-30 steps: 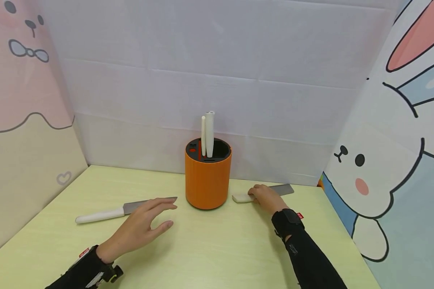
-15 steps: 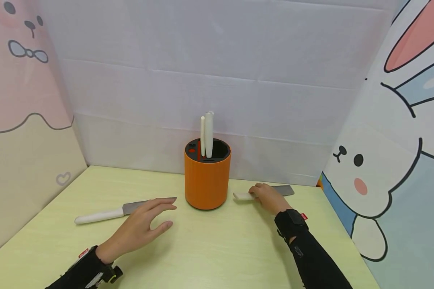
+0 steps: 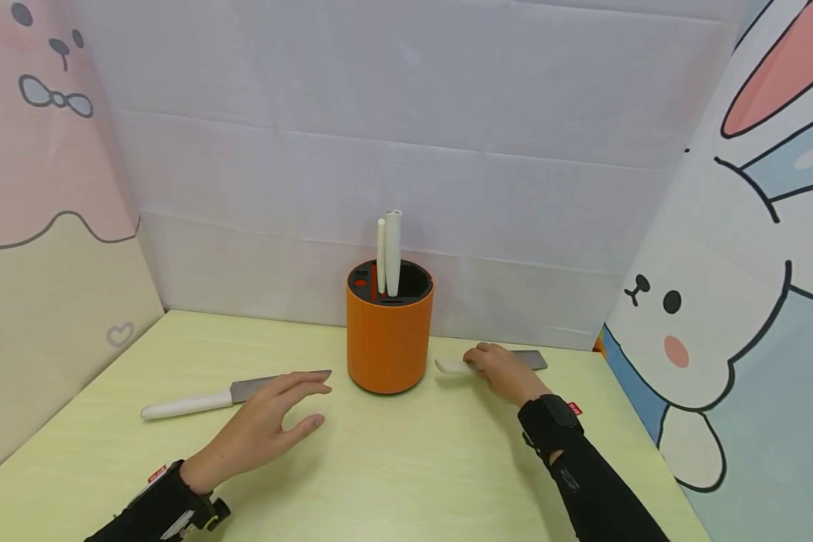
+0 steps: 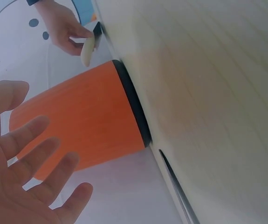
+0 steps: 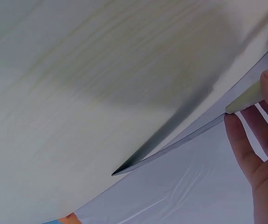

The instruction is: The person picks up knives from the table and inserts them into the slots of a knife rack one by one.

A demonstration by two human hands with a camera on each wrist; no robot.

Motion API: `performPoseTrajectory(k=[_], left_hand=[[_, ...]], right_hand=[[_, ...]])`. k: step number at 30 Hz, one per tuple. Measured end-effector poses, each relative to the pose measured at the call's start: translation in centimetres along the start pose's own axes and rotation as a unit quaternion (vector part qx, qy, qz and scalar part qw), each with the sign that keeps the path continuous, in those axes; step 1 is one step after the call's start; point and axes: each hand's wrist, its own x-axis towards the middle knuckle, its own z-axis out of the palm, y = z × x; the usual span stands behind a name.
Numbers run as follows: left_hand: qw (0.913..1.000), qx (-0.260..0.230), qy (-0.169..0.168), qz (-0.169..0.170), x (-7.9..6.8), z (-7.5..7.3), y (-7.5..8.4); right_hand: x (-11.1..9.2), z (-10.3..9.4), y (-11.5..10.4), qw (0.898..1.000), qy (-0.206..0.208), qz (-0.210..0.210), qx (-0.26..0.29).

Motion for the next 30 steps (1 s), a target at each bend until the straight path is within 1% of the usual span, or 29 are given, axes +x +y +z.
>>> performPoseTrajectory(k=[9,13,17,20,24,28,30], left_hand=[[1.0,0.001,-0.004,-0.004,0.1,0.0,0.0],[1.0,0.001,-0.007,-0.007,0.1,-0.1,0.0],[1.0,0.0,-0.007,-0.005,0.1,0.0,0.0],[1.0,-0.001,-0.006,-0.002,0.1,0.0,0.0],[1.0,0.001,-0.005,0.0,0.1,0.0,0.0],[1.0,0.001,-0.004,0.001,0.1,0.2,-0.1],[1.0,0.0,-0.004,0.001,0.1,0.2,-0.1]], right_hand=[[0.1,-0.6,-1.5,1.0,0.01,-0.015,0.001],[0.3,-1.3,-2.3,1.0,0.012,-0.013,0.0],[0.2,-2.0,-3.1,1.0,0.026,-0.015,0.003],[0.0,-2.5,-3.5,0.999,0.035,-0.016,0.016],[-0.1,-3.3,-4.2,0.999,0.037,-0.004,0.034],[-0.2,-3.9,-4.8,0.997,0.056,0.001,0.056],[-0.2,-4.2,-5.3,0.995,0.069,0.005,0.079]])
